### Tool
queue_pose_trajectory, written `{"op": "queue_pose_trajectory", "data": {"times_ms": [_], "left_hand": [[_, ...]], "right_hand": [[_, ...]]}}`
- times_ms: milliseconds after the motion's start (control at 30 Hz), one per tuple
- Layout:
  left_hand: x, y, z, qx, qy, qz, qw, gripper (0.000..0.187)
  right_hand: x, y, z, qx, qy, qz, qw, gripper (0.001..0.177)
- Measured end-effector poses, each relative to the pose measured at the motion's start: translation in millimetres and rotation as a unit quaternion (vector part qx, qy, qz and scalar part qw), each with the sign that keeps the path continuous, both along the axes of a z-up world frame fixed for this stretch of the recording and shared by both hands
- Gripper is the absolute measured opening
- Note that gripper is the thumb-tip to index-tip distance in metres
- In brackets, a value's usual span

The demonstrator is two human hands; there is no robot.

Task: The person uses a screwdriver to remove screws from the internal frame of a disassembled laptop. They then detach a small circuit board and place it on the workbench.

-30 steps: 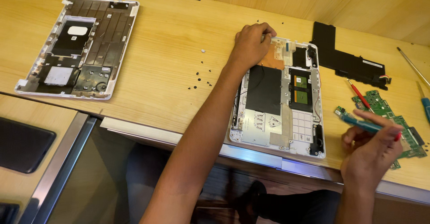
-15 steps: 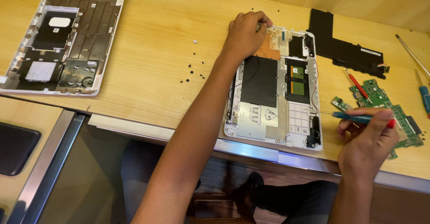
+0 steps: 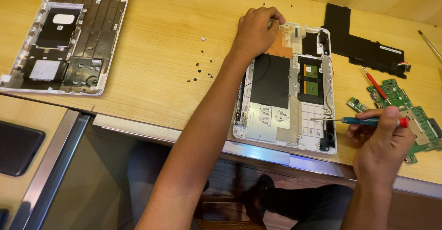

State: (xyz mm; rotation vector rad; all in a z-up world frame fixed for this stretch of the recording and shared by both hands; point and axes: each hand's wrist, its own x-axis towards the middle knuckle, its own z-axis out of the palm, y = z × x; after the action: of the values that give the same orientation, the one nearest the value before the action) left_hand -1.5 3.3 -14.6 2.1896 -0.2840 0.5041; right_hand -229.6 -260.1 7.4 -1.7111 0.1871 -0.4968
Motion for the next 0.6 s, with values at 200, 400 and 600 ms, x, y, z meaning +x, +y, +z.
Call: {"op": "queue_pose_trajectory", "data": {"times_ms": [200,400,600], "left_hand": [[-2.0,0.2,2.2,0.007,-0.001,0.000,1.000,0.019],[-3.5,0.5,4.0,0.004,0.007,-0.005,1.000,0.020],[-3.0,-0.2,2.6,0.003,0.001,-0.003,1.000,0.020]], "right_hand": [[-0.5,-0.1,1.3,-0.007,-0.013,0.020,1.000,0.057],[-0.7,0.6,2.2,-0.009,-0.017,0.025,0.999,0.057],[-4.5,5.0,6.6,-0.026,-0.007,0.018,0.999,0.065]]}}
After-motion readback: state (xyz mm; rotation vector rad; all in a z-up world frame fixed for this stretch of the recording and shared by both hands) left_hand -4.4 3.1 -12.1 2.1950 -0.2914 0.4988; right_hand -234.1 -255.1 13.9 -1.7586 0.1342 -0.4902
